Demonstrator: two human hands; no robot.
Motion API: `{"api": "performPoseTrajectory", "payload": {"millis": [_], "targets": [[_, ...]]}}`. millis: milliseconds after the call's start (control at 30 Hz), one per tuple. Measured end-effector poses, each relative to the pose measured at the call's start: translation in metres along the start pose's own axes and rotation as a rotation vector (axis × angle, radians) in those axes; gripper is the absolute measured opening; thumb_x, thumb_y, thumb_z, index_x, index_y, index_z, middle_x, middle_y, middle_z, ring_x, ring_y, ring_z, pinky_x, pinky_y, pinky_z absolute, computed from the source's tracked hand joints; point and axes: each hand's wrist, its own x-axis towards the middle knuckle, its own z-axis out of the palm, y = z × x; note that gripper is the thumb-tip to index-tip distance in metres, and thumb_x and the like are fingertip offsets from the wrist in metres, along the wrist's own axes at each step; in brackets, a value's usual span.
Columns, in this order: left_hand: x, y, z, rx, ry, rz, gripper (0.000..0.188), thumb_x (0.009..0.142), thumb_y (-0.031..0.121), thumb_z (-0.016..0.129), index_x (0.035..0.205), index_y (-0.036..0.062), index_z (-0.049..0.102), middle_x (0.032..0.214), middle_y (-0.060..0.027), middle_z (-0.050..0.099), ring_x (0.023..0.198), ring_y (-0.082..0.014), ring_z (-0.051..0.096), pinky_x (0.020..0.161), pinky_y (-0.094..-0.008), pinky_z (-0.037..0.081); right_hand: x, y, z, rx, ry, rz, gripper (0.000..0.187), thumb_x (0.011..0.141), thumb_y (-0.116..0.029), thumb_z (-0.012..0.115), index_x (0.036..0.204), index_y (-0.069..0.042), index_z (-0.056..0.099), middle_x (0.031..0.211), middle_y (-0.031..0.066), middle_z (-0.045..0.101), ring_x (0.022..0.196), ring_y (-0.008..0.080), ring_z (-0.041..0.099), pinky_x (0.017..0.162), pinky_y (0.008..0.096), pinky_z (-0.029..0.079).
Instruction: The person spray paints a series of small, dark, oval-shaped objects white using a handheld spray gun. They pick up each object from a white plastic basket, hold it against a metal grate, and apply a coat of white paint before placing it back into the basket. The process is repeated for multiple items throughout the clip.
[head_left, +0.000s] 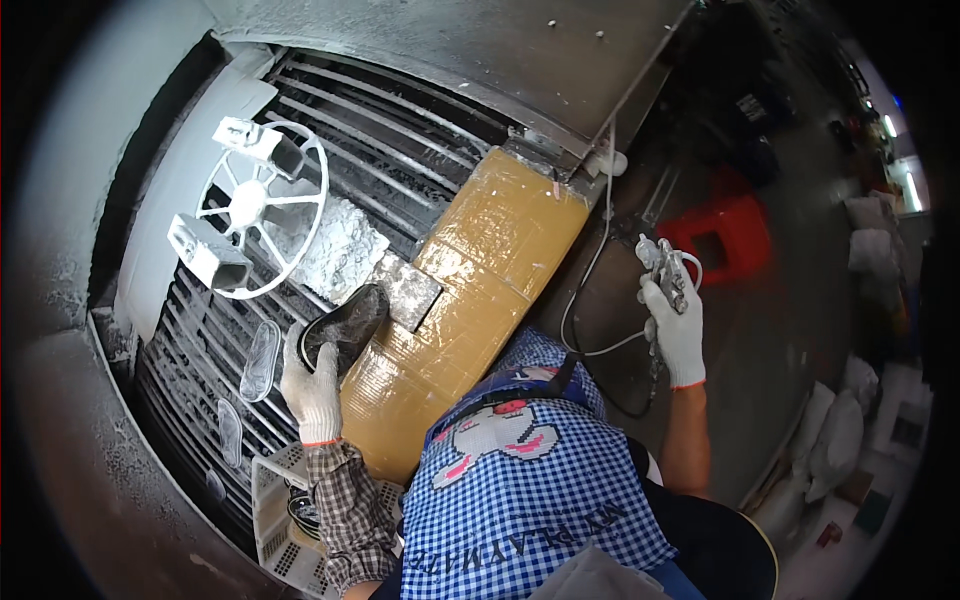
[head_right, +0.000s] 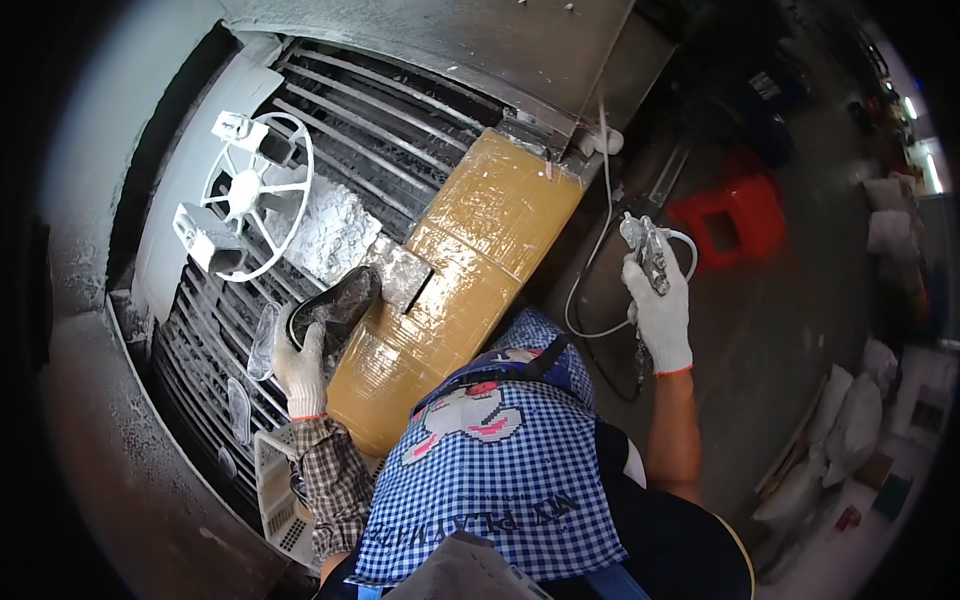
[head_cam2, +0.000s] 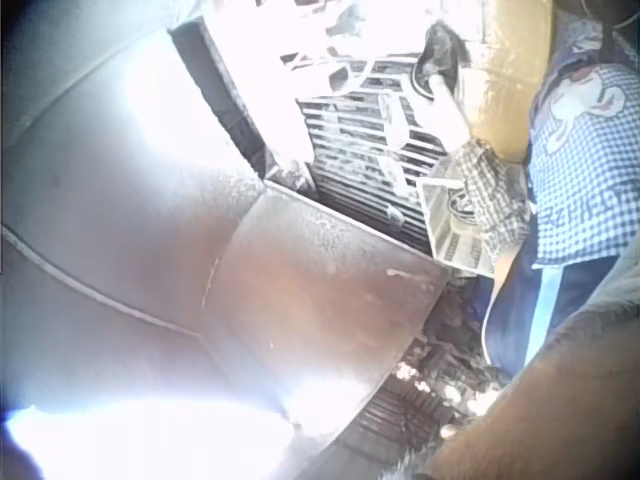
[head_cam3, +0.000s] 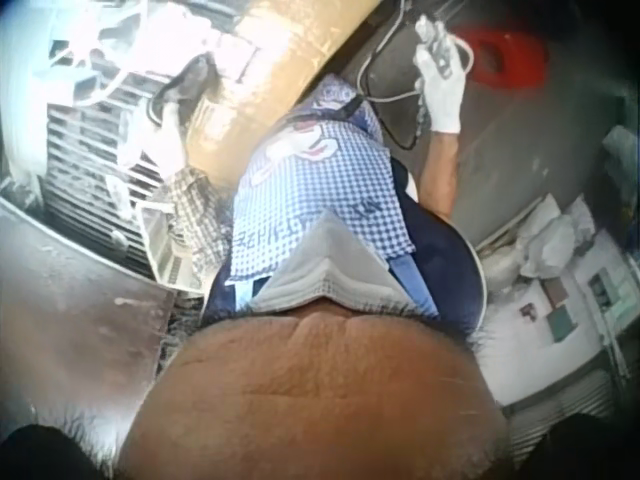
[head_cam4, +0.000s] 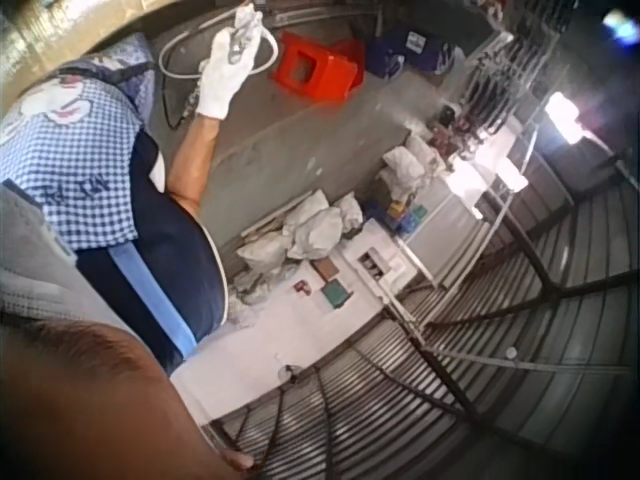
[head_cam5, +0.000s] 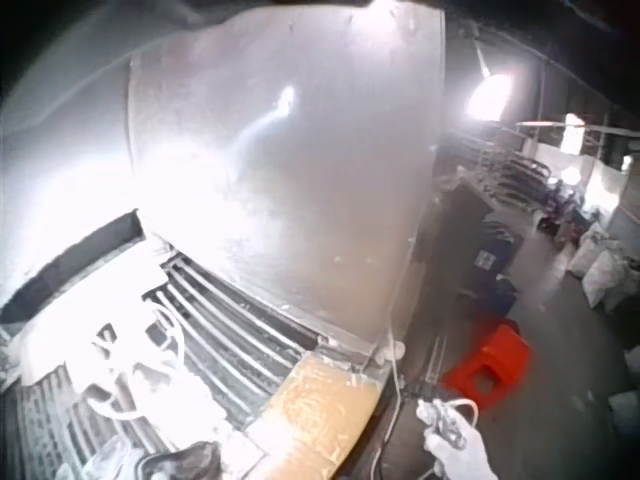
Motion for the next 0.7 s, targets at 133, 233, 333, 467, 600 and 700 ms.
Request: {"api": "performPoseTrajectory", "payload": {"millis": [133,233,333,467,600,700], "targets": [[0.005,-0.014,0.008,-0.009,0.032,0.112,0.072,0.096,0.015,0.069,0.161,0.0012,0.043,0.157,-0.0248,0.056,0.142,-0.0335,0.059,0.118,-0.0389,0.046,-0.032,0.007,-0.014,-0.017,-0.011,-0.041,0.062,0.1,-0.012,0.067,0.16,-0.011,0.052,0.105,-0.0037,0.068,0.061,0.0001,0.05,0.051,0.0195,0.041],[0.007,-0.011,0.01,-0.019,0.016,0.132,0.074,0.095,0.011,0.064,0.164,0.0108,0.04,0.151,-0.0248,0.061,0.132,-0.0371,0.066,0.11,-0.0412,0.051,-0.059,0.008,-0.02,-0.013,0.004,-0.075,0.062,0.1,-0.011,0.066,0.16,-0.011,0.052,0.104,-0.0031,0.068,0.061,0.0007,0.05,0.05,0.0192,0.041],[0.007,-0.001,0.006,-0.01,-0.01,0.108,0.07,0.094,0.011,0.063,0.162,0.0162,0.045,0.138,-0.0224,0.071,0.113,-0.0372,0.075,0.098,-0.0421,0.057,-0.078,0.007,-0.018,-0.022,0.036,-0.06,0.061,0.1,-0.01,0.065,0.159,-0.01,0.052,0.104,-0.0026,0.068,0.061,0.0007,0.051,0.049,0.0188,0.04],[0.01,-0.019,0.011,-0.154,0.002,0.176,0.06,0.096,0.014,0.065,0.155,0.0118,0.053,0.135,-0.0217,0.072,0.115,-0.0363,0.075,0.1,-0.0408,0.057,-0.086,-0.001,-0.009,-0.001,-0.037,-0.079,0.06,0.1,-0.009,0.065,0.159,-0.009,0.052,0.105,-0.0025,0.067,0.061,0.0,0.051,0.049,0.0186,0.041],[0.006,-0.015,0.006,-0.071,-0.019,0.082,0.055,0.098,0.022,0.071,0.15,0.0109,0.057,0.129,-0.0199,0.075,0.116,-0.0349,0.074,0.099,-0.0403,0.056,-0.079,-0.007,0.007,0.089,-0.111,-0.112,0.059,0.101,-0.008,0.065,0.158,-0.008,0.052,0.107,-0.0024,0.066,0.062,-0.0003,0.051,0.048,0.0184,0.041],[0.009,-0.012,0.005,-0.162,-0.045,0.014,0.055,0.098,0.023,0.071,0.15,0.0109,0.057,0.126,-0.0202,0.076,0.117,-0.0365,0.074,0.1,-0.0417,0.056,-0.07,-0.015,0.014,0.014,-0.149,-0.125,0.058,0.102,-0.009,0.064,0.158,-0.005,0.051,0.105,-0.0014,0.067,0.061,0.0005,0.051,0.049,0.0186,0.042]]}}
